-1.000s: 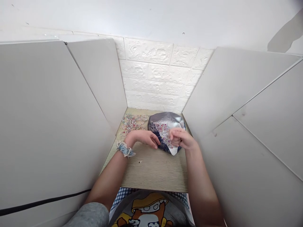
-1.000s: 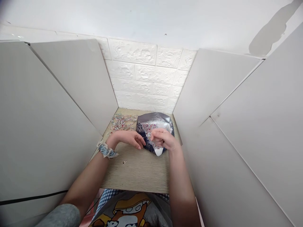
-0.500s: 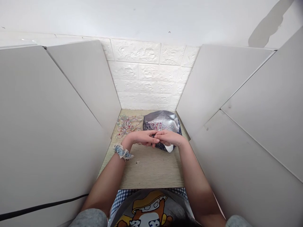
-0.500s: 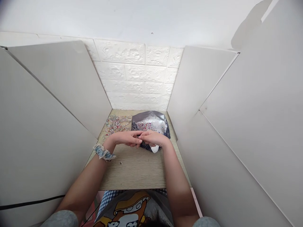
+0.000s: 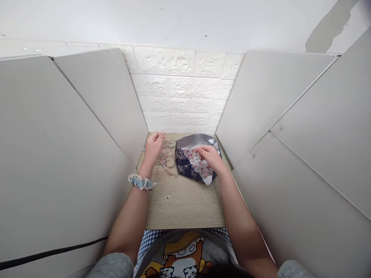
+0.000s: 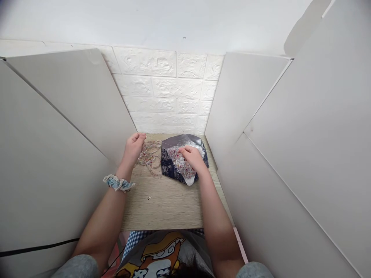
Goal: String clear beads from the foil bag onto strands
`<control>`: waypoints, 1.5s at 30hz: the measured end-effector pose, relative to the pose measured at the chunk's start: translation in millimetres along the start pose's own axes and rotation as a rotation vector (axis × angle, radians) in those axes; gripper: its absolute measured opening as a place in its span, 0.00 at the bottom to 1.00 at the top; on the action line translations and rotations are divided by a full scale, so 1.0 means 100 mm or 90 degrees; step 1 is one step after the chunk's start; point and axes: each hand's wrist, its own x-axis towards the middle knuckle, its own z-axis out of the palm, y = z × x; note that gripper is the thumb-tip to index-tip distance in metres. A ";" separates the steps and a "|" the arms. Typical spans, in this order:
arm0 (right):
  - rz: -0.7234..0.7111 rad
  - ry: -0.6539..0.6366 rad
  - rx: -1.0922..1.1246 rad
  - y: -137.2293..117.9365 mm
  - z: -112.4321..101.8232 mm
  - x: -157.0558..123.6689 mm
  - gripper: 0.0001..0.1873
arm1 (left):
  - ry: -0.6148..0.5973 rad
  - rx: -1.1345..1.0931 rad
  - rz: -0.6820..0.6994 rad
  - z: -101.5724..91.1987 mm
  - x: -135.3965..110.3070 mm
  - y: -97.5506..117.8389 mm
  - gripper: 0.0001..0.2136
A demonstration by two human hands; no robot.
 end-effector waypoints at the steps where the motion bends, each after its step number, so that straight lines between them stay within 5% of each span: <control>1: -0.009 0.025 -0.018 0.00 0.01 0.00 0.15 | 0.008 0.006 0.000 0.00 0.01 -0.02 0.12; 4: -0.049 0.065 -0.078 -0.04 0.05 -0.03 0.14 | -0.004 0.061 0.011 0.04 -0.01 -0.04 0.12; 8: -0.187 0.107 -0.211 -0.09 0.18 -0.09 0.11 | 0.010 0.149 0.129 0.21 -0.11 0.02 0.10; 14: -0.293 0.082 -0.391 -0.05 0.31 -0.11 0.12 | -0.260 0.095 0.181 0.43 -0.28 0.10 0.13; 17: -0.278 0.085 -0.403 -0.03 0.31 -0.11 0.13 | -0.319 0.125 0.178 0.46 -0.31 0.10 0.15; 25: -0.276 0.109 -0.333 -0.05 0.25 -0.13 0.11 | -0.312 0.229 0.156 0.38 -0.25 0.04 0.18; 35: -0.258 0.208 -0.261 -0.08 0.15 -0.10 0.13 | -0.116 0.276 0.180 0.19 -0.16 0.04 0.16; 37: -0.259 0.229 -0.244 -0.08 0.13 -0.09 0.12 | -0.145 0.272 0.158 0.16 -0.14 0.03 0.16; 41: -0.272 0.195 -0.262 -0.08 0.12 -0.09 0.12 | -0.322 0.224 0.122 0.18 -0.16 0.04 0.17; 45: -0.292 0.083 -0.370 -0.08 0.20 -0.12 0.11 | -0.305 0.195 0.195 0.27 -0.23 0.09 0.20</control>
